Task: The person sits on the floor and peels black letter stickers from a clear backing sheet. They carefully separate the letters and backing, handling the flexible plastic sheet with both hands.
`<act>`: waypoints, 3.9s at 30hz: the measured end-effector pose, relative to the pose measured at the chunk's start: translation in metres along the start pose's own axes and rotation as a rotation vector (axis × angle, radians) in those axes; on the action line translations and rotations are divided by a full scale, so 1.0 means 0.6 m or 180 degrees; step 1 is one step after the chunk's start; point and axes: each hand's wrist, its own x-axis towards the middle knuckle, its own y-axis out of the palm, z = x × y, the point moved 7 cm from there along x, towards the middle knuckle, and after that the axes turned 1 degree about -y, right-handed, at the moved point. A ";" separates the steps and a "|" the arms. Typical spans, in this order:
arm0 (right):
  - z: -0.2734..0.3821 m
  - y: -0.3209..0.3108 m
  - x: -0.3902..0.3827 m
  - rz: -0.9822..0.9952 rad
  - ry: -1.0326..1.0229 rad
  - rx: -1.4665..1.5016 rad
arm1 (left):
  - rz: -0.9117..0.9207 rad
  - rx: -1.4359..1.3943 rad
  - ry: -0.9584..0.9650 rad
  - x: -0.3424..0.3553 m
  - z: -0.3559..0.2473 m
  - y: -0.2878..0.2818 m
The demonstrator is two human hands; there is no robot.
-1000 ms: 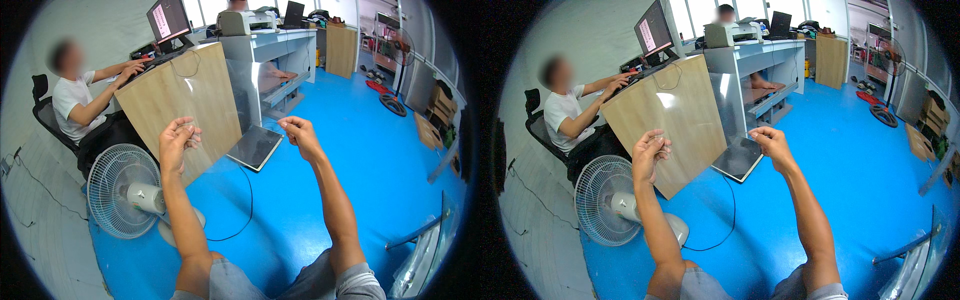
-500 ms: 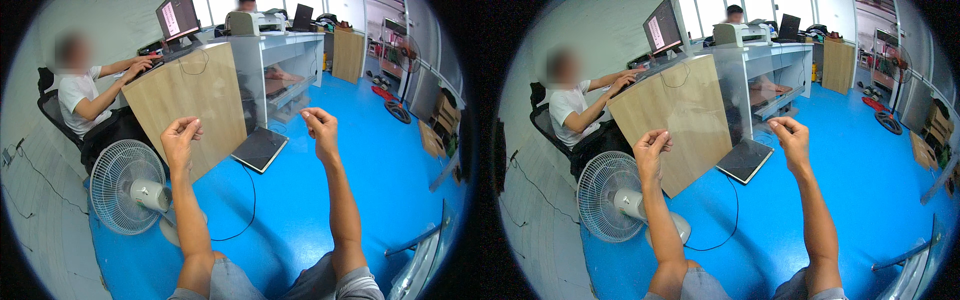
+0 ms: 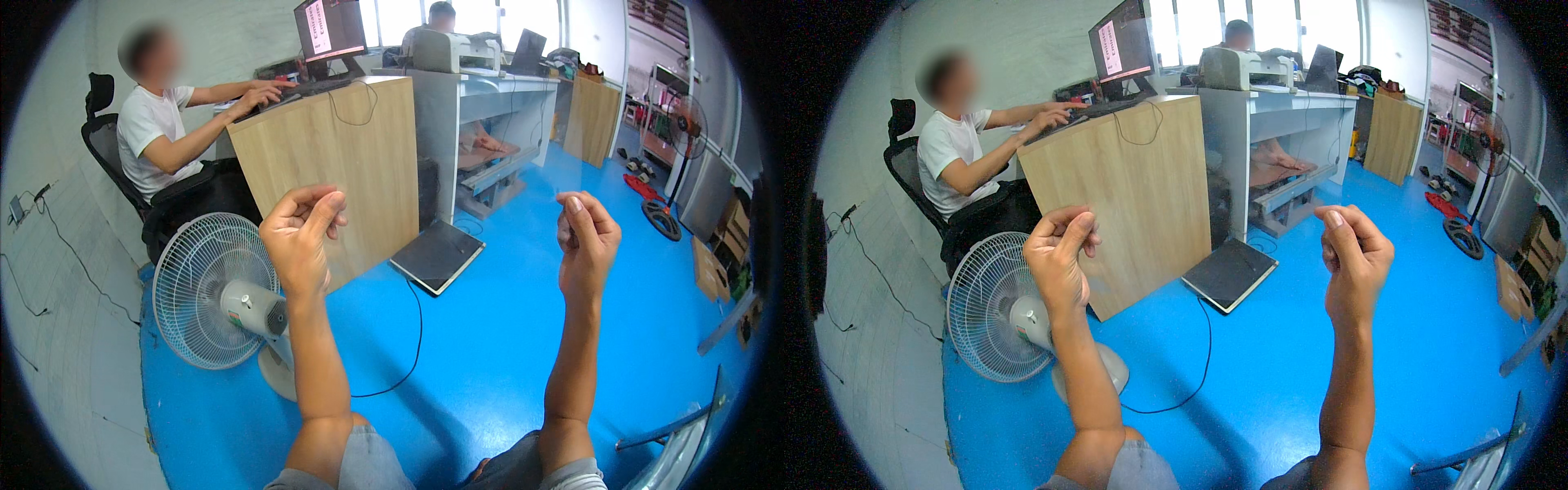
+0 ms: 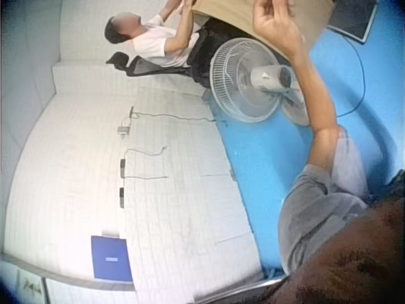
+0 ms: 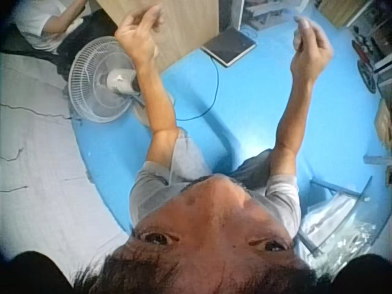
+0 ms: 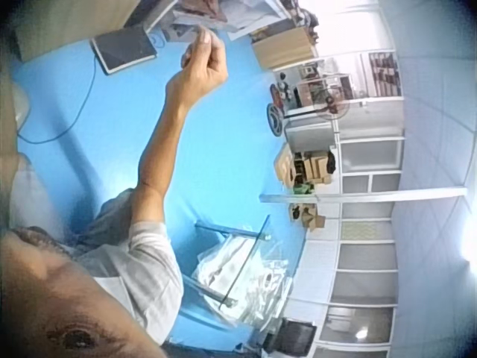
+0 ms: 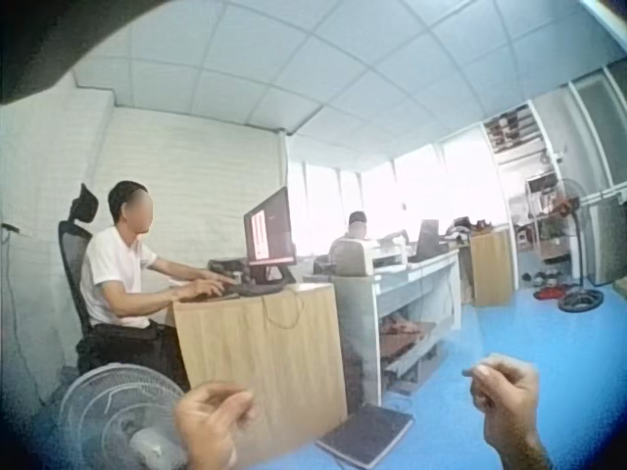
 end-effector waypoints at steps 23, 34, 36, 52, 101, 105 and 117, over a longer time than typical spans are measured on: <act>0.028 0.005 -0.006 0.0064 -0.0310 0.0081 | 0.0024 -0.0132 -0.0064 0.001 -0.004 -0.006; -0.012 -0.003 -0.001 -0.0118 -0.0146 -0.0843 | 0.0831 0.0258 -0.0605 -0.008 0.050 0.041; -0.012 0.007 0.000 -0.0081 -0.0423 -0.1067 | 0.0932 0.0354 -0.0666 -0.010 0.050 0.050; -0.001 0.028 -0.013 0.0042 -0.0781 -0.1441 | 0.1478 0.0956 -0.0632 -0.021 0.059 0.064; 0.047 0.063 -0.048 0.0332 -0.2093 -0.1662 | 0.1608 -0.0557 -0.0387 -0.034 0.050 0.101; 0.049 0.076 -0.053 0.0449 -0.2144 -0.1694 | 0.1404 0.0507 0.0026 -0.031 0.066 0.099; 0.048 0.072 -0.049 0.0450 -0.1996 -0.1770 | 0.1566 -0.0317 -0.0155 -0.037 0.064 0.119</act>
